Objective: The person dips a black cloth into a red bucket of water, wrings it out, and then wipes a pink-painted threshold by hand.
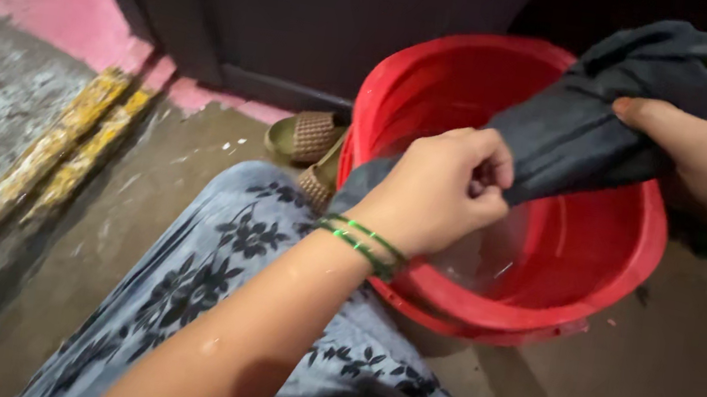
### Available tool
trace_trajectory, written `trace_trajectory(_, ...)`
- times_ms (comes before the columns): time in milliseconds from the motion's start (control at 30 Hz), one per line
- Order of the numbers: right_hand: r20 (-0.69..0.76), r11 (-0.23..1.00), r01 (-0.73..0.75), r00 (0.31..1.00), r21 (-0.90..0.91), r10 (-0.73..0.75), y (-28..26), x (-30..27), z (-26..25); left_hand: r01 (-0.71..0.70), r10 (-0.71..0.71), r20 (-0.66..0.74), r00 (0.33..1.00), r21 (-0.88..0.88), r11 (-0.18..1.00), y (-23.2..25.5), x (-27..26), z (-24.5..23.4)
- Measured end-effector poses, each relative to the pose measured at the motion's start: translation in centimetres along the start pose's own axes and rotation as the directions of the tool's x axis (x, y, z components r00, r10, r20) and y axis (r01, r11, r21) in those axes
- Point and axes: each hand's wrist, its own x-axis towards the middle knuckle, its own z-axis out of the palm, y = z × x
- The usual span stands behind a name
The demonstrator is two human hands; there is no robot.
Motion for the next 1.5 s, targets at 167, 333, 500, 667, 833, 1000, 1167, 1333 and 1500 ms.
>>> trace_trajectory(167, -0.101, 0.929, 0.034, 0.992, -0.368, -0.077, 1.7, 0.5, -2.3, 0.098, -0.098, 0.055, 0.994, 0.012, 0.995, 0.3, 1.4, -1.3)
trace_trajectory(333, -0.149, 0.964, 0.101, 0.979, -0.244, -0.14, 2.1, 1.7, -3.4, 0.062, -0.06, -0.015, 0.998, 0.205, 0.977, -0.3, 2.5, -1.9)
trace_trajectory(500, 0.134, 0.818, 0.372, 0.927, -0.439, -0.35, 1.0, 3.5, 0.3, 0.082, -0.052, -0.09, 0.995, 0.369, 0.926, -1.7, 2.7, -2.4)
trace_trajectory(667, 0.495, 0.955, 0.281, 0.845, -0.095, -0.2, 4.9, 4.7, 7.8, 0.079, -0.014, -0.135, 0.991, 0.49, 0.868, -3.1, 3.0, -2.5)
trace_trajectory(833, 0.862, 0.879, 0.244, 0.42, -0.41, 0.285, 10.6, 6.4, 14.2, 0.106, -0.04, -0.124, 0.991, 0.587, 0.803, -3.1, 2.5, -1.6)
trace_trajectory(1000, 0.96, 0.741, 0.611, 0.163, -0.279, 0.227, 12.4, 1.3, 20.8, 0.138, -0.076, -0.127, 0.989, 0.606, 0.783, -3.1, 2.5, -1.6)
trace_trajectory(1167, 0.927, 0.79, 0.491, 0.125, -0.368, 0.354, 16.6, -2.5, 25.4, 0.152, -0.093, -0.128, 0.987, 0.604, 0.782, -3.1, 2.9, -1.5)
trace_trajectory(1333, 0.978, 0.839, 0.532, -0.086, -0.117, 0.191, 18.9, -3.4, 26.7, 0.16, -0.099, -0.135, 0.986, 0.593, 0.789, -2.8, 3.2, -1.6)
trace_trajectory(1500, 0.99, 0.974, 0.196, -0.058, -0.111, 0.125, 14.4, 3.6, 22.0, 0.156, -0.094, -0.138, 0.986, 0.559, 0.814, -2.8, 3.1, -2.0)
